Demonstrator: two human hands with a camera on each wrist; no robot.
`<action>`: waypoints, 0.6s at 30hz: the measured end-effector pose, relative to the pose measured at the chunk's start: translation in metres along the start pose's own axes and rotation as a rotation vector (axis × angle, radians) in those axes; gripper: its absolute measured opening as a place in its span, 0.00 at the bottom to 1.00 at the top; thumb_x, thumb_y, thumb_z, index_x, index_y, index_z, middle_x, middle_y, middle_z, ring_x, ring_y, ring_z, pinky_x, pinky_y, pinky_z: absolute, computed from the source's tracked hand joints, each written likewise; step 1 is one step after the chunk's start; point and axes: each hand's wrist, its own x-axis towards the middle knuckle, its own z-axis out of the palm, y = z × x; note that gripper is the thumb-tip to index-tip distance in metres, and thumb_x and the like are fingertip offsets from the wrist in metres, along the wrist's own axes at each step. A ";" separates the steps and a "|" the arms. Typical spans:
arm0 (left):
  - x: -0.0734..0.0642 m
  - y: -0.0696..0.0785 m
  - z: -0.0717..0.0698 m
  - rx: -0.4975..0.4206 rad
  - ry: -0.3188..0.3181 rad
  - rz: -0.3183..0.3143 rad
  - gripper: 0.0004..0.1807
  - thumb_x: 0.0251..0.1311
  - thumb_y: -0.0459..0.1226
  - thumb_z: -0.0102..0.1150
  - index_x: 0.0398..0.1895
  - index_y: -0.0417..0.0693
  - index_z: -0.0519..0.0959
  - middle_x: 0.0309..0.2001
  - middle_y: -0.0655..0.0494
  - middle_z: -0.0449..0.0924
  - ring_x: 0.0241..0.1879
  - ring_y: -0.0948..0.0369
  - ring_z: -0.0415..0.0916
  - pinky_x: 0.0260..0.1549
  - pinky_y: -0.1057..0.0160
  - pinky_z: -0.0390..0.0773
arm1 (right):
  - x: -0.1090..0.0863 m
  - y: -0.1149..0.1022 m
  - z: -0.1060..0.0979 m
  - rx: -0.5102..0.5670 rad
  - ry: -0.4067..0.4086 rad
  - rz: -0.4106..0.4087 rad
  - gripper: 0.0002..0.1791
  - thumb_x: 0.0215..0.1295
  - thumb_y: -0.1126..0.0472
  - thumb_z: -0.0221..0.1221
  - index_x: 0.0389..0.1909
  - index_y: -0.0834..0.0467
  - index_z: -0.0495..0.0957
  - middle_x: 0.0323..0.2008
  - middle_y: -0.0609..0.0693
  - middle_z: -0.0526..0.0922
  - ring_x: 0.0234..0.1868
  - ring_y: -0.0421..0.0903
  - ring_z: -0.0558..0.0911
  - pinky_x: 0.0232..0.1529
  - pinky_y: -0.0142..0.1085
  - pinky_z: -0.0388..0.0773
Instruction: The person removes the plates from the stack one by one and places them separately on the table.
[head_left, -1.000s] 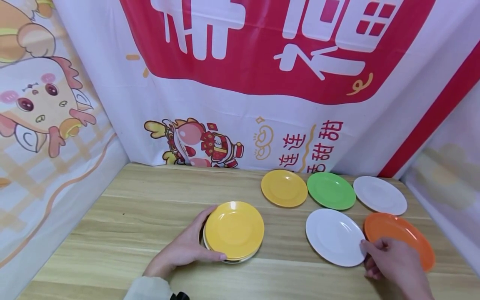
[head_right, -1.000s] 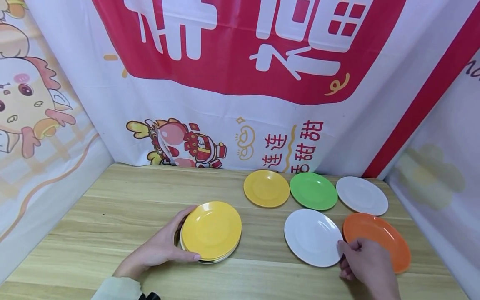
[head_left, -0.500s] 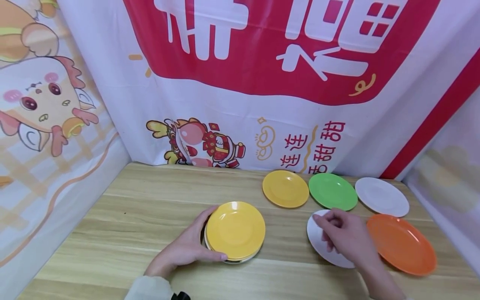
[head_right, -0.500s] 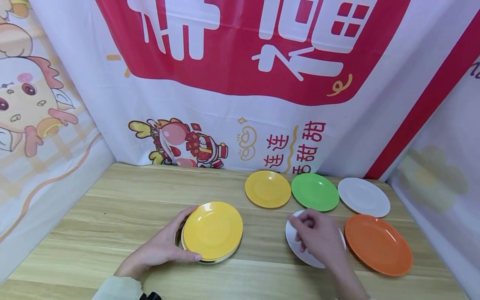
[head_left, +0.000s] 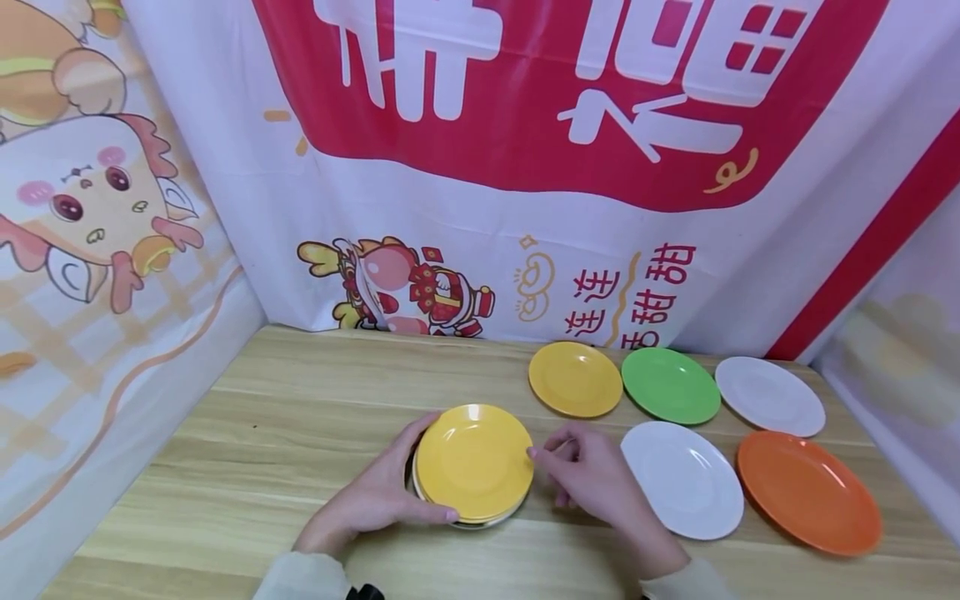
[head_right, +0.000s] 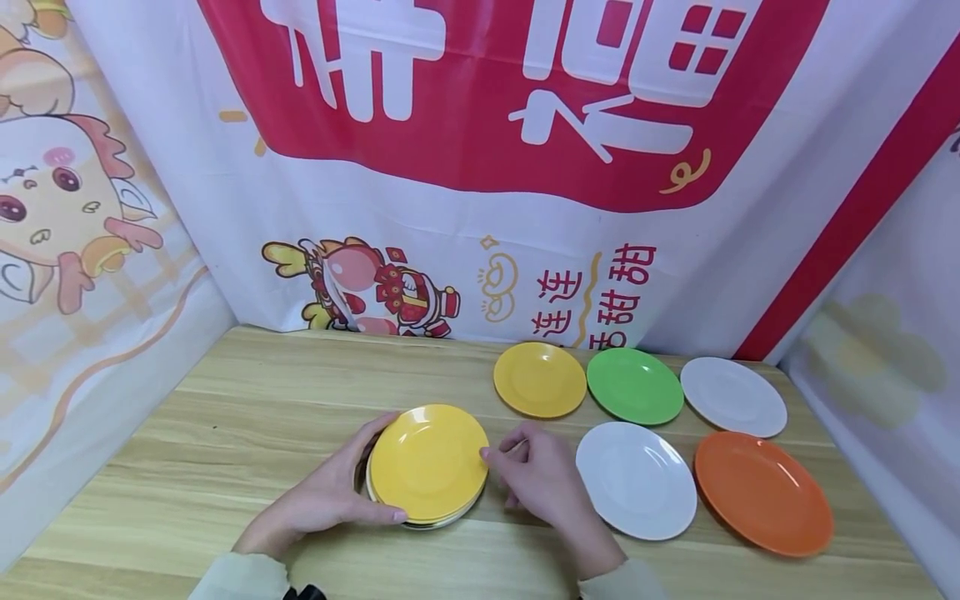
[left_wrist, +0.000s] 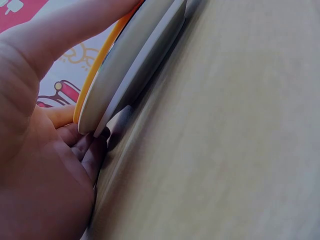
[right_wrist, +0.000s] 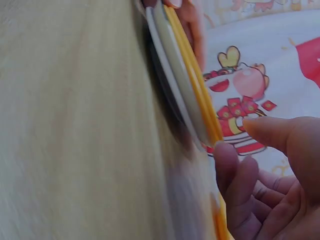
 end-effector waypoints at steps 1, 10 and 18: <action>0.000 0.000 0.000 -0.004 -0.001 0.000 0.71 0.39 0.45 0.92 0.86 0.61 0.53 0.86 0.53 0.55 0.86 0.48 0.49 0.84 0.33 0.43 | 0.001 0.000 0.004 0.004 -0.010 0.000 0.17 0.68 0.50 0.73 0.44 0.58 0.81 0.23 0.51 0.85 0.16 0.46 0.82 0.19 0.38 0.81; 0.002 0.000 0.001 0.012 -0.010 -0.004 0.71 0.39 0.46 0.92 0.86 0.62 0.53 0.87 0.53 0.54 0.86 0.48 0.49 0.84 0.33 0.42 | 0.005 0.005 0.024 0.010 -0.011 -0.002 0.18 0.65 0.54 0.75 0.45 0.60 0.81 0.24 0.51 0.83 0.19 0.45 0.82 0.21 0.37 0.81; 0.001 -0.003 -0.002 -0.001 -0.013 0.009 0.70 0.39 0.44 0.92 0.86 0.63 0.55 0.85 0.55 0.58 0.84 0.50 0.53 0.84 0.35 0.44 | 0.003 0.003 0.030 0.070 -0.020 -0.005 0.16 0.66 0.58 0.74 0.43 0.63 0.81 0.24 0.52 0.85 0.19 0.44 0.84 0.21 0.38 0.85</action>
